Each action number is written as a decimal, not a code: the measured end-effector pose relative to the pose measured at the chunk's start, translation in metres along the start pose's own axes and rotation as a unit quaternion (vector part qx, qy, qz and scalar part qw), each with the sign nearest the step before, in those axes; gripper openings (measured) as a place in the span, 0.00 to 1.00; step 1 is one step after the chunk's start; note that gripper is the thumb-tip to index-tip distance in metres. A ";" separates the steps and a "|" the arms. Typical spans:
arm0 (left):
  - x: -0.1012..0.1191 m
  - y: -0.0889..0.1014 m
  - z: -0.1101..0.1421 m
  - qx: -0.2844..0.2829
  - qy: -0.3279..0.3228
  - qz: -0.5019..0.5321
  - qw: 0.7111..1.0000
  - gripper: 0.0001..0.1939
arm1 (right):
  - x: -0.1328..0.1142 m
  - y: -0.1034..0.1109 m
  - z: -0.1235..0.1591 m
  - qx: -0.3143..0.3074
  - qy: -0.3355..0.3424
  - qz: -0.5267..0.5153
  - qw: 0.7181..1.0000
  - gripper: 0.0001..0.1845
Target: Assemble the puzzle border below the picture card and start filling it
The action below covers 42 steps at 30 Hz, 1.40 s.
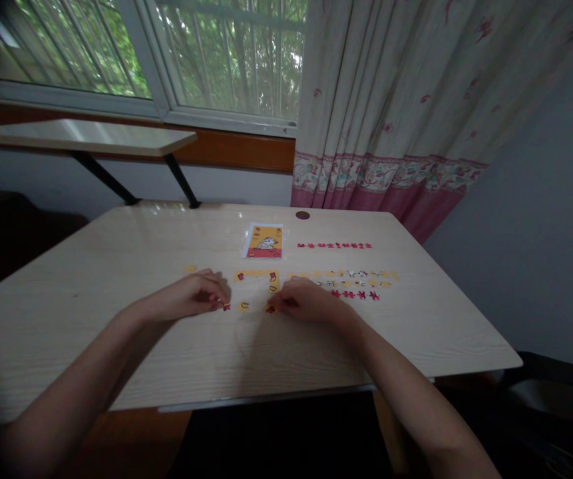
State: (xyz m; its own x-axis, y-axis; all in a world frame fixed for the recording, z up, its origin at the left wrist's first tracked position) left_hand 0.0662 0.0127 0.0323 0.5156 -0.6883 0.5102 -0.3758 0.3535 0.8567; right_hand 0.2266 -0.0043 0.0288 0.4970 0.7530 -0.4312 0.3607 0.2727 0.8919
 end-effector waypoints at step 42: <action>0.013 -0.011 -0.007 0.020 -0.033 -0.020 0.999 0.17 | -0.028 -0.022 -0.017 0.055 0.025 0.149 0.987 0.15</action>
State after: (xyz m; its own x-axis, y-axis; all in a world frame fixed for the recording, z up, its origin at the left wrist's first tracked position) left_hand 0.0822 0.0042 0.0294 0.4801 -0.7417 0.4684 -0.3872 0.2999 0.8718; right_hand 0.1915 -0.0216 0.0240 0.5547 0.8198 -0.1421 0.2898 -0.0303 0.9566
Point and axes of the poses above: each hand's wrist, its own z-axis away from the middle knuckle, its own y-axis out of the back of the hand, x = y × z, the point moved 9 cm from there along -z, towards the middle knuckle, and after that the axes turned 1 degree about z, right-handed, at the moved point
